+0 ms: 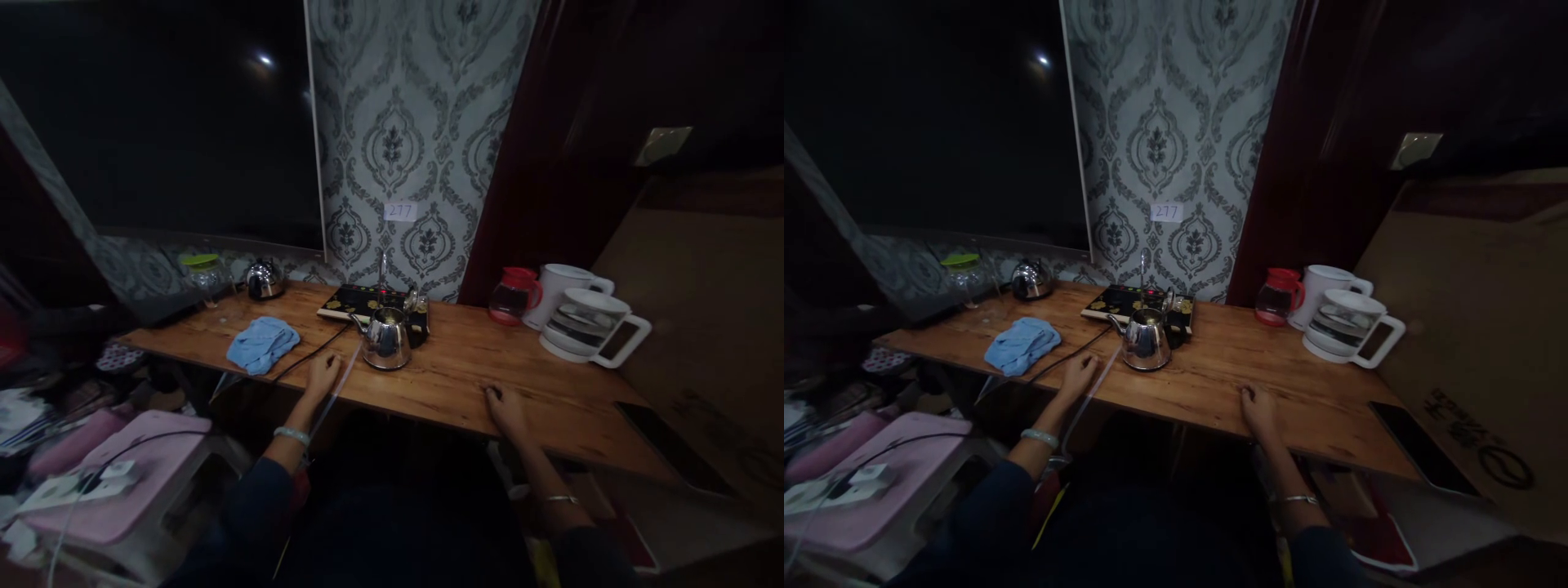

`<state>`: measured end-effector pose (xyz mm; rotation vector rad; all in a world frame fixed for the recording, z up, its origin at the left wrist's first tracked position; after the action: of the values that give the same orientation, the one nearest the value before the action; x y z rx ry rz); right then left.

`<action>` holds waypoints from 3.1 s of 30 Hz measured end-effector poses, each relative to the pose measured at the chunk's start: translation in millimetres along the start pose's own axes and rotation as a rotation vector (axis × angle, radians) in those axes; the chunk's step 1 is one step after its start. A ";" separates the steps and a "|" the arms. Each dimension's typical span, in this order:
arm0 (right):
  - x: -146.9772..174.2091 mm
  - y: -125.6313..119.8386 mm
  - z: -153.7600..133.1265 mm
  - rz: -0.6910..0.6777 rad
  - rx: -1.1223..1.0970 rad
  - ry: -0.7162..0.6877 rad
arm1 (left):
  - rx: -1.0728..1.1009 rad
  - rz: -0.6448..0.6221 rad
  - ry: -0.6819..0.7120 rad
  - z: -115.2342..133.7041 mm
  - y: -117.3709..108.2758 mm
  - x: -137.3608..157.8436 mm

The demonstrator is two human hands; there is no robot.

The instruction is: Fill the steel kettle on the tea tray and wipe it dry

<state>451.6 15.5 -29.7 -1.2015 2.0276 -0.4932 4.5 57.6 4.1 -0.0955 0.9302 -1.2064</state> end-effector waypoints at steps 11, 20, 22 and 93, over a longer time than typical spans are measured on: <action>-1.5 2.3 -3.2 0.015 -0.031 -0.008 | -0.009 0.001 0.005 1.8 -2.4 -0.5; -1.9 4.3 0.3 -0.001 -0.039 -0.020 | -0.025 -0.018 -0.001 2.2 -3.7 0.9; -2.3 4.0 -0.1 0.005 -0.041 -0.002 | -0.025 -0.008 -0.004 1.1 -3.7 0.8; -3.3 2.8 -7.1 -0.029 0.007 0.027 | -0.078 -0.024 0.003 -3.5 -0.3 -1.0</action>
<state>445.7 19.5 -25.5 -1.2280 2.0318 -0.5336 1.9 59.8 2.6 -0.1682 0.9811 -1.1928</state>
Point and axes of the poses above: each hand's wrist, its own x-axis away from the middle knuckle, its own y-axis out of the palm, z = x × y, the point moved 5 cm from there along -x, towards the middle knuckle, and after that the axes turned 6 degrees about y, right-handed, at the moved point
